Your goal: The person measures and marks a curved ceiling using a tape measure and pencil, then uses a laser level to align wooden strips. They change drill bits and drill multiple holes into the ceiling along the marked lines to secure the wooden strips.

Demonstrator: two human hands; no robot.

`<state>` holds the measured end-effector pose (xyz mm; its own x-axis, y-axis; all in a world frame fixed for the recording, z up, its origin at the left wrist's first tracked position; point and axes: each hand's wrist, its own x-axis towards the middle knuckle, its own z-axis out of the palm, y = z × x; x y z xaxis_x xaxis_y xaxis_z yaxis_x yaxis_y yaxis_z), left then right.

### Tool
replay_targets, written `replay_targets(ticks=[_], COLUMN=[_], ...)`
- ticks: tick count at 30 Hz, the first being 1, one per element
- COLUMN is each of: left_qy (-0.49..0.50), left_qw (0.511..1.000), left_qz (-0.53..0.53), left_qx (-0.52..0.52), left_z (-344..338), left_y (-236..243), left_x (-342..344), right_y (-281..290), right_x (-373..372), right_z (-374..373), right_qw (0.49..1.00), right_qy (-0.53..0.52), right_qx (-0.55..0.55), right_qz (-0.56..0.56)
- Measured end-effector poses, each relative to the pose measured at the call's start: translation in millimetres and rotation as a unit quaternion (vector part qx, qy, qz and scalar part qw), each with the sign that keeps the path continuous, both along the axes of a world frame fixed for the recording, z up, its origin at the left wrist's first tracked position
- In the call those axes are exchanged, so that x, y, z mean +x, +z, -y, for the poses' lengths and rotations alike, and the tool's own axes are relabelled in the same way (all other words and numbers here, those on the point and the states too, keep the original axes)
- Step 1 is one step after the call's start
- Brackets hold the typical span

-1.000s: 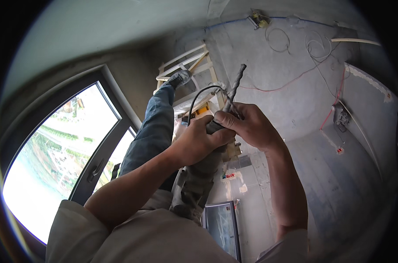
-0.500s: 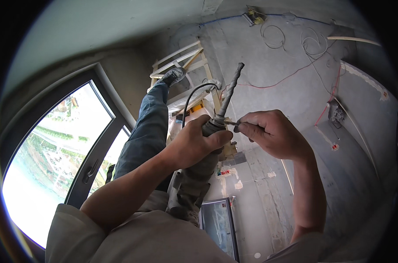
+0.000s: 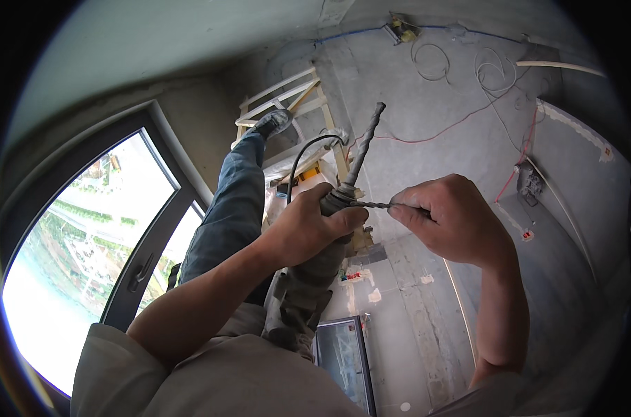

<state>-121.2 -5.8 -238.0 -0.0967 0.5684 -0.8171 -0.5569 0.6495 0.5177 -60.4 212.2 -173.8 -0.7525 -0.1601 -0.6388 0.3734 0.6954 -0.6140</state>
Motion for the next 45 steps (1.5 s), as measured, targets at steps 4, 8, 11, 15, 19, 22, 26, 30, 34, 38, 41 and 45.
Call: replay_targets(ticks=[4, 8, 11, 15, 19, 22, 26, 30, 34, 38, 41, 45], left_qy=[-0.009, 0.011, 0.010, 0.008, -0.009, -0.004, 0.004, 0.008, 0.023, 0.041, 0.051, 0.046], left_qw=[1.000, 1.000, 1.000, 0.999, 0.999, 0.999, 1.000, 0.997, 0.999, 0.998, 0.995, 0.994], left_qz=[0.009, 0.014, 0.017, 0.010, 0.033, -0.007, -0.005, 0.069, 0.029, 0.050, 0.085, 0.097], left_qx=[-0.006, 0.012, 0.017, 0.038, 0.037, 0.034, 0.009, 0.035, 0.034, 0.005, -0.005, 0.008], left_z=[-1.7, -0.5, -0.1, 4.0, 2.6, 6.3, 8.3, 2.8, -1.2, -11.0, -19.0, -21.7], left_y=[1.4, -0.9, -1.8, -5.4, -4.0, -8.6, -10.1, -9.9, -10.2, -13.4, -23.6, -25.8], left_x=[-3.5, -2.5, -2.5, -0.5, -4.0, 0.7, -9.9, -13.4, -7.4, -17.0, -29.3, -37.5], right_y=[10.5, 24.4, 16.0, 4.1, -4.1, -6.5, 4.2, -15.9, -35.7, -49.4, -54.6, -72.8], right_x=[-6.3, -6.2, 0.1, -13.6, -23.5, -32.0, -15.0, 29.9, 15.8, 14.2, 12.9, 17.4], right_z=[6.6, 22.6, 21.7, -1.4, -11.5, -9.5, 26.2, 47.3, 34.4, 40.3, 40.4, 56.2], right_qw=[0.994, 0.978, 0.990, 0.984, 0.947, 0.971, 0.991, 0.975, 0.895, 0.837, 0.830, 0.798], right_qy=[0.063, 0.123, 0.086, -0.042, -0.065, 0.027, 0.054, -0.222, -0.400, -0.504, -0.518, -0.556], right_qx=[0.077, 0.161, 0.096, -0.102, -0.163, -0.101, 0.057, -0.019, -0.184, -0.212, -0.205, -0.231], right_qz=[-0.033, -0.055, -0.051, 0.141, 0.268, 0.216, 0.106, -0.001, 0.070, 0.024, 0.029, 0.027])
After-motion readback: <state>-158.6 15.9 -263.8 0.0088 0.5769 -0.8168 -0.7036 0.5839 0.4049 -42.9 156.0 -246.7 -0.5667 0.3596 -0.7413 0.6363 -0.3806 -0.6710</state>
